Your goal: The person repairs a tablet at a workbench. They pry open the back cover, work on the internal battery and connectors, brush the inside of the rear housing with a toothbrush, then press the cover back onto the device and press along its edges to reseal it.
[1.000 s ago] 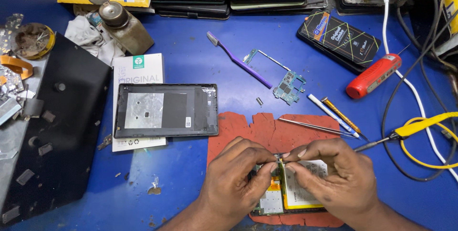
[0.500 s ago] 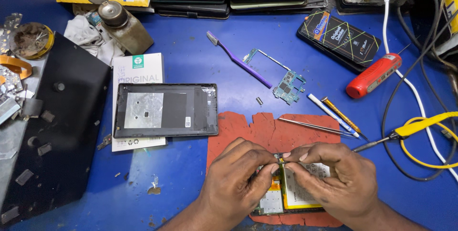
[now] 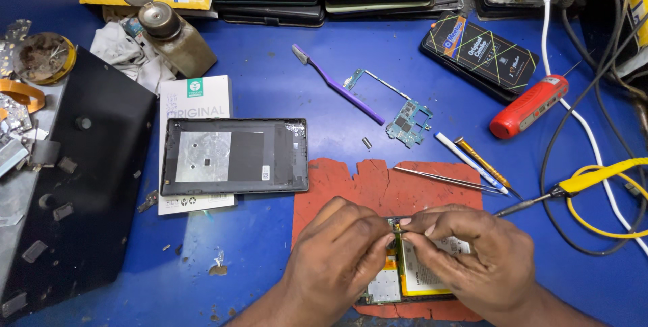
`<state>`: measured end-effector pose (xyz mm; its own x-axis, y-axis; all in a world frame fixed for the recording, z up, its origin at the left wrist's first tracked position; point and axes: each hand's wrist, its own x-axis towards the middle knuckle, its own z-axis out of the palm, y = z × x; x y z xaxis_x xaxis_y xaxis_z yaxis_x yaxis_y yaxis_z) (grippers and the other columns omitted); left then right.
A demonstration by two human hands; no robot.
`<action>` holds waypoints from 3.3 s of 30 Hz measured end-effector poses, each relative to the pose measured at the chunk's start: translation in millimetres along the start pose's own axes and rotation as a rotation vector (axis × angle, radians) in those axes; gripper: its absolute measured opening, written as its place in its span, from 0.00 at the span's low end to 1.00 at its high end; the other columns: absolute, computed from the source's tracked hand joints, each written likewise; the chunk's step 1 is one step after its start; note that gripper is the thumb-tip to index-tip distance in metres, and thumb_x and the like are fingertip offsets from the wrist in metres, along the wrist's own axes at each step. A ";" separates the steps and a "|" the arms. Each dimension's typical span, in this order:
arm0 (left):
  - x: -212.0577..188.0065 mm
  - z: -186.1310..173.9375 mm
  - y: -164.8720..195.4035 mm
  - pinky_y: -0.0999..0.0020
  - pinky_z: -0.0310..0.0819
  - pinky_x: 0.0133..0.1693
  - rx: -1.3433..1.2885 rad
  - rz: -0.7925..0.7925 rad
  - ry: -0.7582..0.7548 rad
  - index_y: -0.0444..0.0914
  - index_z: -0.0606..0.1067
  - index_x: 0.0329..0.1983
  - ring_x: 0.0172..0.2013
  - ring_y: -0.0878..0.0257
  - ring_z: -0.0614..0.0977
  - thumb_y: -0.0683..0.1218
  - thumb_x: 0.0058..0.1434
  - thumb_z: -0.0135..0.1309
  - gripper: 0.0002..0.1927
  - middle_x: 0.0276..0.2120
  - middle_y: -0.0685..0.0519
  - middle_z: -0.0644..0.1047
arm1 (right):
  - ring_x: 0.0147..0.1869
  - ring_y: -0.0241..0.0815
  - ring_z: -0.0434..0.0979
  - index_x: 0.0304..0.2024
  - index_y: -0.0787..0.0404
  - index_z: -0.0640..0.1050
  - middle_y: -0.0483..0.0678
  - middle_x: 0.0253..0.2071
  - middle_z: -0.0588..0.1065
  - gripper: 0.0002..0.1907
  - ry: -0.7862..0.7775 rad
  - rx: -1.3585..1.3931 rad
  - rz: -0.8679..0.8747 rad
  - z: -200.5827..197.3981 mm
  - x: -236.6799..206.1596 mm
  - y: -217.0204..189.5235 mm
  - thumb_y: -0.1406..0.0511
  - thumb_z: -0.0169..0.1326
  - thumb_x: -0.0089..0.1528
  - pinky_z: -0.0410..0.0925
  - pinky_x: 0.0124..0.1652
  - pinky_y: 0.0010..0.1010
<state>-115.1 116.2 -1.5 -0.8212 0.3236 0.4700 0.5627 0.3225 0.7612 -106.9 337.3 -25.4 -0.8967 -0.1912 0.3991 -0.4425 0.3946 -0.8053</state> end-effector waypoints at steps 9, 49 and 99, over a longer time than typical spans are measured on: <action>-0.1 2.2 -0.7 0.63 0.77 0.41 0.027 0.030 -0.004 0.33 0.75 0.41 0.39 0.56 0.80 0.36 0.62 0.62 0.07 0.39 0.49 0.78 | 0.43 0.38 0.88 0.38 0.60 0.70 0.49 0.36 0.83 0.17 0.014 -0.050 -0.074 -1.3 4.1 -2.2 0.72 0.67 0.55 0.81 0.42 0.26; 3.3 4.8 3.2 0.63 0.77 0.40 0.033 0.016 0.013 0.32 0.76 0.40 0.38 0.55 0.80 0.36 0.61 0.61 0.06 0.38 0.48 0.78 | 0.41 0.38 0.88 0.43 0.62 0.77 0.48 0.38 0.83 0.16 -0.003 -0.054 -0.110 -7.2 15.0 -12.0 0.72 0.68 0.54 0.80 0.41 0.26; -27.7 -16.7 -7.6 0.60 0.73 0.37 0.094 -0.170 -0.108 0.36 0.75 0.37 0.33 0.55 0.78 0.40 0.61 0.60 0.05 0.30 0.50 0.75 | 0.44 0.37 0.82 0.41 0.66 0.82 0.49 0.41 0.80 0.08 -0.112 -0.204 0.124 -12.5 -1.6 -15.3 0.75 0.60 0.59 0.74 0.45 0.25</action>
<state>-98.2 89.9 -12.8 -0.8929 0.3493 0.2842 0.4278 0.4607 0.7777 -98.7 342.8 -8.2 -0.9438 -0.2241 0.2429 -0.3298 0.5917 -0.7356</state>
